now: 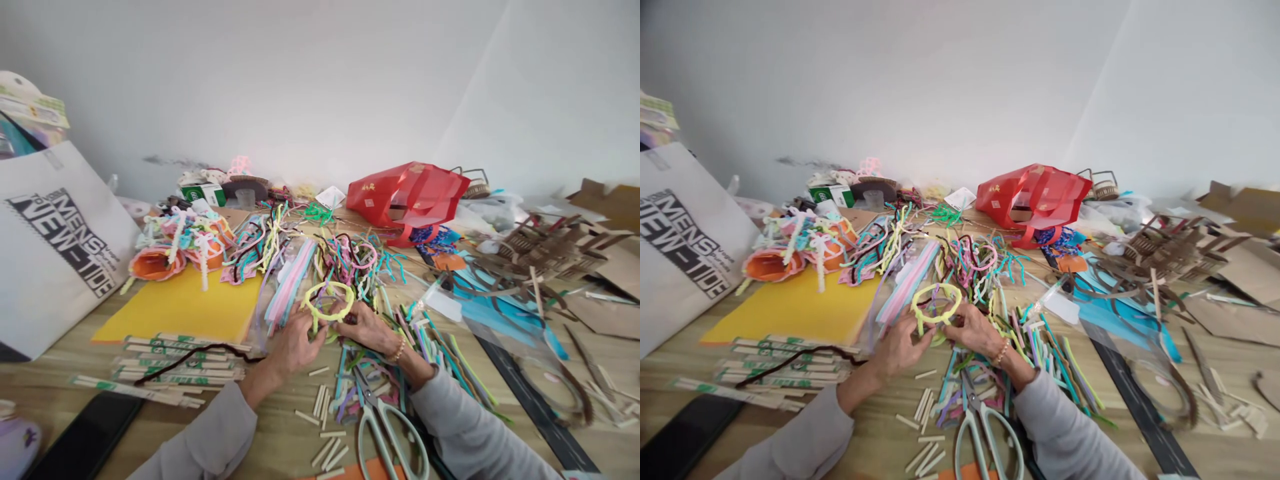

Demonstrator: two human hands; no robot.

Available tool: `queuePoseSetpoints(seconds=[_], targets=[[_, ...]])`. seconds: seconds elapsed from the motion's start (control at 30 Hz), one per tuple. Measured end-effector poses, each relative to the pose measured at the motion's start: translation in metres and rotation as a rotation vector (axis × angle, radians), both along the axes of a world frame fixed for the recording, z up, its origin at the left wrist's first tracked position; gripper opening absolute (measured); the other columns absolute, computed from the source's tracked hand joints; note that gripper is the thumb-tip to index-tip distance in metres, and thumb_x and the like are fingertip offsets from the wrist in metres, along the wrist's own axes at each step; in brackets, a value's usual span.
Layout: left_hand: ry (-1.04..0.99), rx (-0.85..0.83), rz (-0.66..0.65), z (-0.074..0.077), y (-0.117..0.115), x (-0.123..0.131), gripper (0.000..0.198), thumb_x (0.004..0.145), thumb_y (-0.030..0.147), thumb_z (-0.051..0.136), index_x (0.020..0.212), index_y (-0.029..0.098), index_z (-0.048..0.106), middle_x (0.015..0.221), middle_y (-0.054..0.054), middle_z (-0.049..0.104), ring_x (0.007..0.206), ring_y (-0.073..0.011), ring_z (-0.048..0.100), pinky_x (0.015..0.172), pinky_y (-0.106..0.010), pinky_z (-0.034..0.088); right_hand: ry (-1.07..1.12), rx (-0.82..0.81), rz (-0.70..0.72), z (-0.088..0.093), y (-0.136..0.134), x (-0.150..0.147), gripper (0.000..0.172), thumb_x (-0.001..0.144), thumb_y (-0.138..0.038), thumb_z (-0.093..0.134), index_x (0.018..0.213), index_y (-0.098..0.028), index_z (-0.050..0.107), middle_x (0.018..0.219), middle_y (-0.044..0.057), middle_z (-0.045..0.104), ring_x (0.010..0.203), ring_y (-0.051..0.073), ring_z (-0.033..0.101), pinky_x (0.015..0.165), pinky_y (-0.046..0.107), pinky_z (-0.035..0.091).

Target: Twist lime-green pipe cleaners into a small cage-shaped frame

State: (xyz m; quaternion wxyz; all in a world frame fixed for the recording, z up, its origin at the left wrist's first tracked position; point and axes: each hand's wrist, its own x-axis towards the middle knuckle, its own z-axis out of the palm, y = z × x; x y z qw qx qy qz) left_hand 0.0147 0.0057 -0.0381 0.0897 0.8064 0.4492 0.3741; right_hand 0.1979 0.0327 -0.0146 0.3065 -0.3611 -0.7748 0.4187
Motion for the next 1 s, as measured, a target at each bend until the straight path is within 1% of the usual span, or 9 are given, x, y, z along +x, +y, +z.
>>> queuePoseSetpoints(seconds=[0.17,0.33,0.5,0.6,0.7,0.77,0.87,0.9,1.0], targets=[[0.049,0.116,0.013,0.004,-0.001,0.002,0.009,0.08,0.013,0.053,0.078,0.018,0.059,0.077,-0.005,0.069,0.08,-0.0206,0.064,0.094,-0.044,0.043,0.013,-0.027,-0.002,0.003,-0.002,-0.004,0.014,0.082,-0.028,0.061,0.078,-0.015,0.063,0.075,0.001,0.06,0.064,0.012,0.051,0.058,0.023,0.043],[0.089,0.18,-0.019,0.005,-0.005,0.001,0.011,0.081,0.011,0.054,0.082,0.019,0.061,0.087,-0.006,0.069,0.087,-0.0215,0.063,0.1,-0.048,0.037,0.059,-0.079,-0.053,-0.002,-0.003,-0.008,0.017,0.081,-0.032,0.062,0.074,-0.017,0.062,0.075,0.002,0.06,0.058,0.012,0.05,0.051,0.023,0.043],[0.119,0.175,-0.059,0.002,-0.006,-0.001,0.012,0.082,0.01,0.053,0.083,0.018,0.062,0.086,-0.005,0.068,0.088,-0.0205,0.062,0.101,-0.045,0.037,0.062,-0.036,-0.055,-0.005,-0.002,-0.008,0.011,0.079,-0.028,0.064,0.073,-0.018,0.063,0.075,0.002,0.06,0.064,0.014,0.053,0.055,0.024,0.045],[0.101,0.138,-0.064,0.0,-0.005,-0.001,0.012,0.084,0.012,0.051,0.086,0.018,0.061,0.089,-0.006,0.068,0.09,-0.0205,0.061,0.104,-0.047,0.033,0.068,-0.026,-0.048,-0.005,-0.003,-0.008,0.009,0.08,-0.026,0.062,0.074,-0.019,0.062,0.073,0.002,0.06,0.061,0.013,0.052,0.054,0.023,0.045],[0.047,0.047,-0.046,0.001,-0.002,-0.001,0.013,0.087,0.017,0.048,0.086,0.017,0.061,0.09,-0.007,0.068,0.092,-0.0221,0.061,0.103,-0.048,0.033,0.046,0.004,-0.049,-0.002,-0.005,-0.008,0.009,0.083,-0.024,0.057,0.079,-0.019,0.063,0.072,0.002,0.06,0.06,0.013,0.052,0.054,0.024,0.046],[-0.015,-0.057,-0.016,0.003,0.0,-0.002,0.017,0.088,0.023,0.046,0.084,0.016,0.061,0.089,-0.009,0.068,0.093,-0.0236,0.06,0.099,-0.047,0.037,0.017,0.098,-0.057,0.002,-0.007,-0.008,0.011,0.086,-0.023,0.054,0.083,-0.019,0.064,0.074,0.002,0.061,0.065,0.015,0.055,0.062,0.026,0.048],[-0.175,-0.289,0.016,0.013,0.003,-0.005,0.023,0.087,0.033,0.047,0.085,0.017,0.062,0.088,-0.007,0.067,0.094,-0.0234,0.058,0.09,-0.039,0.044,0.006,0.286,-0.052,0.007,-0.007,-0.009,0.016,0.088,-0.023,0.051,0.093,-0.019,0.066,0.09,0.005,0.065,0.085,0.019,0.058,0.082,0.033,0.048],[-0.227,-0.39,-0.012,0.016,0.004,-0.005,0.024,0.087,0.035,0.047,0.084,0.018,0.063,0.084,-0.005,0.067,0.089,-0.0217,0.058,0.085,-0.036,0.046,0.008,0.335,-0.036,0.009,-0.007,-0.01,0.019,0.089,-0.024,0.05,0.097,-0.02,0.067,0.098,0.006,0.065,0.093,0.02,0.058,0.089,0.035,0.045],[-0.361,-0.607,-0.07,0.024,0.006,-0.006,0.027,0.083,0.038,0.05,0.075,0.017,0.065,0.069,-0.002,0.064,0.076,-0.0197,0.057,0.077,-0.032,0.047,0.003,0.405,0.02,0.011,-0.006,-0.01,0.024,0.092,-0.027,0.047,0.108,-0.022,0.065,0.114,0.007,0.062,0.107,0.022,0.054,0.096,0.036,0.042]])
